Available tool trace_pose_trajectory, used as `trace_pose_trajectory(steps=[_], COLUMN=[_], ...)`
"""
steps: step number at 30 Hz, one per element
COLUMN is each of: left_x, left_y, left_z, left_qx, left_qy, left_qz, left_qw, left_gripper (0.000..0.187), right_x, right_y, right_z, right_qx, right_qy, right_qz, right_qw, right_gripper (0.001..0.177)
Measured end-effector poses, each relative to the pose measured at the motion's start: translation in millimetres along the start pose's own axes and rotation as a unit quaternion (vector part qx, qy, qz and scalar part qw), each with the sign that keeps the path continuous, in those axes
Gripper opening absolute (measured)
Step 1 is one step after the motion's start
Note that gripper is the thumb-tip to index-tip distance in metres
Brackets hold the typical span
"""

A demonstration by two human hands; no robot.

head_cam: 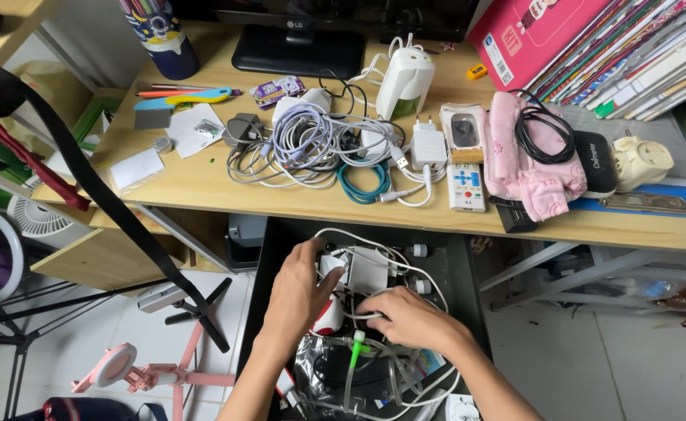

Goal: Sort and organize various electronic cables and power adapters into a drawer.

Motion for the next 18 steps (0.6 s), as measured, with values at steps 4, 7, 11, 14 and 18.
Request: trace_pose_trajectory(steps=[4,7,11,14,18], left_x=[-9,-34,-46,-42,-39], left_y=[46,84,94,83,68], left_z=[21,18,9,0,-5], left_qx=[-0.020,0.062,0.171,0.182,0.156], left_qy=[-0.100,-0.051,0.007,0.002,-0.001], left_qz=[0.103,0.213,0.209,0.193,0.189], left_qw=[0.990,0.974,0.963,0.964,0.969], left_gripper=[0.086,0.105,0.083,0.073,0.044], right_x=[-19,-28,-34,-25,-12], right_y=[2,7,9,-1,-30], right_z=[5,1,-8,-21,-51], right_qx=[-0.012,0.013,-0.023,0.034,0.116], right_qy=[0.028,0.047,0.048,-0.049,-0.019], right_qz=[0.085,0.110,0.171,0.091,-0.117], right_qw=[0.996,0.993,0.984,0.994,0.986], right_gripper=[0.029,0.026,0.028,0.025,0.017])
Point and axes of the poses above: each hand's wrist, its own x-axis towards the middle knuckle, its own y-axis out of the palm, z = x × y, the point moved 7 cm from there along x, towards the middle knuckle, and after that the axes turned 4 degrees about -z, right-handed, at the moved point
